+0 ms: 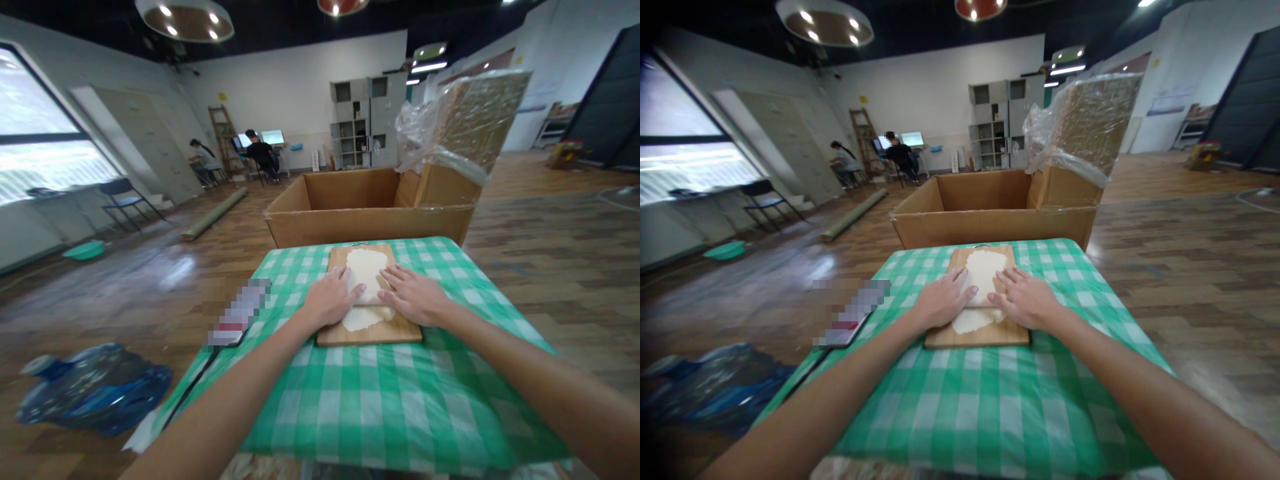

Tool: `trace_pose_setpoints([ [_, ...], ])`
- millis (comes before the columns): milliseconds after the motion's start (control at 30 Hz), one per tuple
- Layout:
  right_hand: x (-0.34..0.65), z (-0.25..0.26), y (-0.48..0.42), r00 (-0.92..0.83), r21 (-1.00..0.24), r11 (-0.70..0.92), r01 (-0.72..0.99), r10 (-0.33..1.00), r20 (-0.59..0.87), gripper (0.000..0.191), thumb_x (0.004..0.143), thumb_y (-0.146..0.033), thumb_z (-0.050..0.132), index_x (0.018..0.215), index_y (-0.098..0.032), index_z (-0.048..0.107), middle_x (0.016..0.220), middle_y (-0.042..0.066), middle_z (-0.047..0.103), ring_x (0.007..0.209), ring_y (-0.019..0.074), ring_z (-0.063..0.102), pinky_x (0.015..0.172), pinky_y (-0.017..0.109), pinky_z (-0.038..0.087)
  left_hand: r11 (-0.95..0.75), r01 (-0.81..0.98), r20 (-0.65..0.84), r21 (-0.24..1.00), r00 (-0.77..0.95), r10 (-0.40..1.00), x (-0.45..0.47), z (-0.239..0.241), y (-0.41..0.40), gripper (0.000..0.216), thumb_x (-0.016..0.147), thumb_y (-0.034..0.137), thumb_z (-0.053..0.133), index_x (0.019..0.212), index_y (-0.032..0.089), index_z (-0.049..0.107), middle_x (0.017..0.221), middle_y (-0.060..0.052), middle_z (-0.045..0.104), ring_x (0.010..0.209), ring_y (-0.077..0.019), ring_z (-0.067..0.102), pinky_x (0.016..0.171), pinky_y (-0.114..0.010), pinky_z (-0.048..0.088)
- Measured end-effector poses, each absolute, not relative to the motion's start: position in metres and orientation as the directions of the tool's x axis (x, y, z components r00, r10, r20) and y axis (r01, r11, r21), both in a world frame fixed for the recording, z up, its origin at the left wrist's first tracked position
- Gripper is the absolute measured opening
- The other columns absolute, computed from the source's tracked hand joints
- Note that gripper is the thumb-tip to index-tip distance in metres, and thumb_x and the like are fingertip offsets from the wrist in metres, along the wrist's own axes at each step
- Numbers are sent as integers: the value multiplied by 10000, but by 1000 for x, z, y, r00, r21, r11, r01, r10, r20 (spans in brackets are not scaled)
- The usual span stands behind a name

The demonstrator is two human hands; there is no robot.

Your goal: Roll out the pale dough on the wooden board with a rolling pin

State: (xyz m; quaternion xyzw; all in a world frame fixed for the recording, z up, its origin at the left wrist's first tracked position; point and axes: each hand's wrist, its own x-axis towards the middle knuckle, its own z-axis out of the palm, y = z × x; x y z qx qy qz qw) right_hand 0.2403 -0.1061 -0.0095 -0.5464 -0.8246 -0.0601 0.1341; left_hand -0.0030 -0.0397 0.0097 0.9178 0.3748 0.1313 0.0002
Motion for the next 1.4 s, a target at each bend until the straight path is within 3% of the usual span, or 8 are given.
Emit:
trace_pose_setpoints([
  [100, 230, -7, -140, -345, -75, 379, 922, 895, 282, 783, 1081, -647, 271, 1549, -69, 513, 1592, 188, 503, 1505, 348, 431, 1241, 509, 357, -673, 736, 240, 68, 643, 727, -15, 8, -72, 596, 1084, 553, 351, 1466, 131, 530, 1566, -180, 534, 1447, -306, 509, 1158, -441, 439],
  [333, 219, -13, -213, -368, -112, 432, 895, 856, 362, 918, 997, -721, 469, 1643, -80, 343, 1670, 212, 370, 1552, 363, 340, 1259, 555, 305, -727, 686, 297, -18, 698, 651, -46, 0, -145, 794, 1033, 615, 435, 1632, 106, 322, 1664, -186, 409, 1548, -319, 387, 1266, -496, 325],
  [667, 215, -13, -253, -400, -105, 461, 881, 846, 353, 949, 998, -713, 480, 1682, -102, 237, 1730, 167, 222, 1601, 343, 214, 1297, 535, 247, -776, 628, 321, -66, 749, 579, -65, -7, -174, 907, 1032, 624, 453, 1695, 113, 102, 1715, -166, 309, 1602, -316, 268, 1297, -513, 270],
  [967, 232, 0, -159, -336, -175, 380, 908, 912, 236, 769, 1099, -631, 203, 1616, -105, 421, 1659, 165, 399, 1562, 305, 335, 1267, 492, 310, -710, 702, 204, 50, 689, 695, -31, 2, -88, 700, 1087, 584, 265, 1569, 104, 429, 1631, -182, 462, 1535, -298, 414, 1257, -468, 341],
  [1133, 244, 0, -95, -395, -65, 415, 907, 895, 205, 793, 1101, -614, 140, 1554, -82, 513, 1596, 177, 502, 1550, 323, 356, 1279, 497, 265, -716, 691, 167, 101, 697, 697, -7, 0, -24, 544, 1110, 478, 214, 1394, 188, 576, 1513, -138, 591, 1435, -278, 515, 1148, -444, 435],
  [1267, 247, -1, -69, -360, 12, 367, 930, 904, 229, 862, 1071, -695, 185, 1517, -50, 542, 1574, 226, 516, 1548, 371, 345, 1271, 522, 249, -704, 699, 142, 128, 690, 710, 3, 3, 8, 488, 1099, 496, 281, 1305, 194, 605, 1463, -157, 610, 1378, -307, 540, 1095, -442, 449],
  [1400, 245, -1, -68, -372, 40, 374, 927, 895, 247, 833, 1086, -662, 166, 1523, -54, 531, 1562, 229, 529, 1548, 360, 347, 1272, 519, 237, -700, 703, 135, 129, 686, 715, 2, -1, 16, 502, 1100, 515, 275, 1327, 197, 589, 1479, -156, 592, 1376, -311, 533, 1090, -446, 451],
])
